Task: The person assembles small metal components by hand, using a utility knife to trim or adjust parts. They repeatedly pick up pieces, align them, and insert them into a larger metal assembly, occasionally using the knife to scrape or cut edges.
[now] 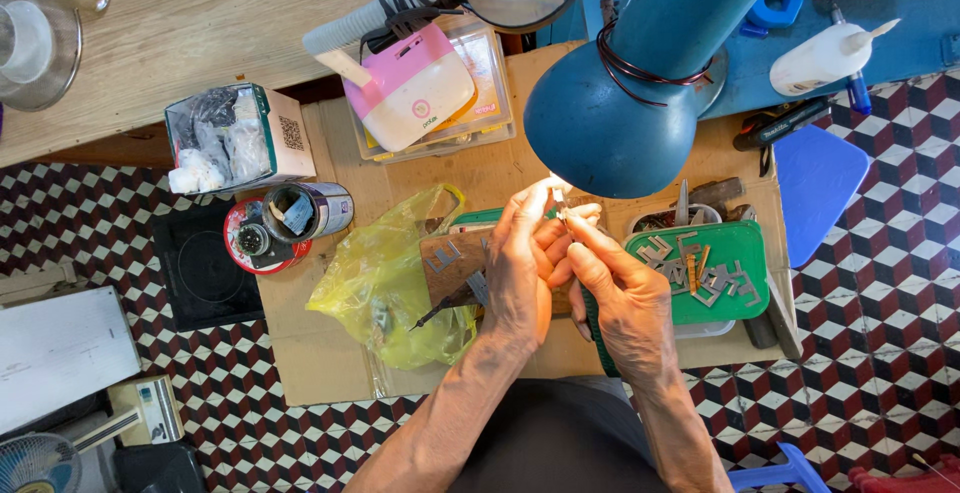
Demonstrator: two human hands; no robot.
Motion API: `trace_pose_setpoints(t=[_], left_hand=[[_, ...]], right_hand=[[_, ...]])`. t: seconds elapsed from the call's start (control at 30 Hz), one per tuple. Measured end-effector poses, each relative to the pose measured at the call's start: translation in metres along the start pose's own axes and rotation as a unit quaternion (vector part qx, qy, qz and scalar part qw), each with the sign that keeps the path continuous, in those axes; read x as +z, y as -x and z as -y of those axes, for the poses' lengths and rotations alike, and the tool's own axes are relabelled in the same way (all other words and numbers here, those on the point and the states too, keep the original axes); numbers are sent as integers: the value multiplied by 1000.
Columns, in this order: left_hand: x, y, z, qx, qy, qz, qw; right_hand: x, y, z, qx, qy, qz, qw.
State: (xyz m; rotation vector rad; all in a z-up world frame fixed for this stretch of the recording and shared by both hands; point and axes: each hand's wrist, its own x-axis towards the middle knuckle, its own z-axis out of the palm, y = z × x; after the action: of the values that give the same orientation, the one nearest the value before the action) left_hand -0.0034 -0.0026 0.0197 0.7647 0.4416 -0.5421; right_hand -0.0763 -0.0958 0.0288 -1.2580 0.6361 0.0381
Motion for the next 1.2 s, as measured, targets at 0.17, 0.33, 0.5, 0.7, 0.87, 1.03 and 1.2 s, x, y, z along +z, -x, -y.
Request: trace_pose_setpoints(t=[0.17,0.33,0.5,0.7,0.87,1.03,1.2], left_hand=[[-7,-2,-7,-15,-35,-2,999],[-14,-10,-8,-23,-61,11,998],[-22,-14,-7,-65,-49,57,995],[-25,-9,-8,-96,-58,36,993],[-28,-3,-12,-125,-45,50,990],[-34,13,-14,-66,-140,119,981],[-49,22,-11,-25,-198,128,971]], right_hand=[[-3,-2,5,9,-20,36,999],[-2,0,6,13,-47,39,998],[-5,0,0,11,-46,40,998],[-9,-2,-11,-49,-12,60,997],[-5,9,-16,-81,28,43,995],[0,20,-3,6,-75,16,997],[-4,38,3,48,-71,59,995]])
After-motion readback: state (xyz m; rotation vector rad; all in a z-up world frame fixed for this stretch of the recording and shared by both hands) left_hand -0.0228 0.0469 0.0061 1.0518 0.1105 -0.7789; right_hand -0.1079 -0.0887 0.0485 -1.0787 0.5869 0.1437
